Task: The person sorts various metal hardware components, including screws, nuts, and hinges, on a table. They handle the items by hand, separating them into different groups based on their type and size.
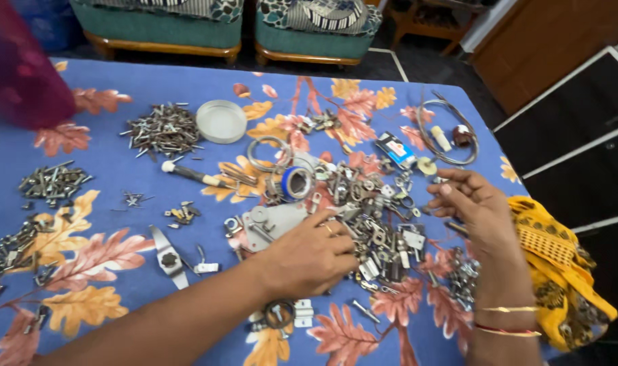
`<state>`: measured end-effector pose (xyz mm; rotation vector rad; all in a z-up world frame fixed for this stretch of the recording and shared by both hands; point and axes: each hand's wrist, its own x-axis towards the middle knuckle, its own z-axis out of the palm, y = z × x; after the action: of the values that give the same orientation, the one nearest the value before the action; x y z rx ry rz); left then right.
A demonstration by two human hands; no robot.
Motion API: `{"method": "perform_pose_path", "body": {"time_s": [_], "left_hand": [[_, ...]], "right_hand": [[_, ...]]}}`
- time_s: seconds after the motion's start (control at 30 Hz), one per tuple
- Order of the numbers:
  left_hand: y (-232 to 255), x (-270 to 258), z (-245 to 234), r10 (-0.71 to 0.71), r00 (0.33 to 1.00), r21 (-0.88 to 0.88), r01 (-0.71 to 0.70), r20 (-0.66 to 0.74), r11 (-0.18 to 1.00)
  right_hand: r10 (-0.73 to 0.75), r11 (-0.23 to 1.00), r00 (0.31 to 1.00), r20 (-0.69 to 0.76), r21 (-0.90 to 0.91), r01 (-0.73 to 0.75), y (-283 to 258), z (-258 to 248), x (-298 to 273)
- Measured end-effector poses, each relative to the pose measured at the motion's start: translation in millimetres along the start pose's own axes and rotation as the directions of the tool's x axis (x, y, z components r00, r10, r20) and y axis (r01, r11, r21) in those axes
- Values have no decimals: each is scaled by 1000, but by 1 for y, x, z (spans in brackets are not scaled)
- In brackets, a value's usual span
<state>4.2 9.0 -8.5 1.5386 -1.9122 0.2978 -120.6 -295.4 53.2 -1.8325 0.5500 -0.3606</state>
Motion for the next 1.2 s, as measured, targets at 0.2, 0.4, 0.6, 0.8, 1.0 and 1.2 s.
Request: {"method": "perform_pose_path", "body": {"time_s": [0.2, 0.4, 0.6, 0.8, 1.0, 1.2], "left_hand": [[8, 10, -5, 24, 1000, 11, -24, -17, 1000], [33, 39, 12, -36, 998, 100, 31, 50, 995], [45, 85, 41, -227, 966, 232, 195, 120, 953], [33, 86, 56, -298, 946, 201, 270, 124, 942], [23, 75, 38, -210, 970, 67, 203, 125, 977], [18, 75, 40, -326, 931, 134, 307, 162, 942]], "right_hand": [[-58, 996, 990, -125, -76, 49, 27, -7, 8], [-19, 979, 995, 93, -201, 37, 24, 0, -1], [-10, 965, 988, 156, -256, 50, 13, 9, -10], [-65, 911, 990, 127, -398, 111, 7, 24, -13], [-169, 665, 985, 31, -734, 137, 12, 22, -2], [-163, 816, 985, -47, -568, 108, 11, 14, -2]]}}
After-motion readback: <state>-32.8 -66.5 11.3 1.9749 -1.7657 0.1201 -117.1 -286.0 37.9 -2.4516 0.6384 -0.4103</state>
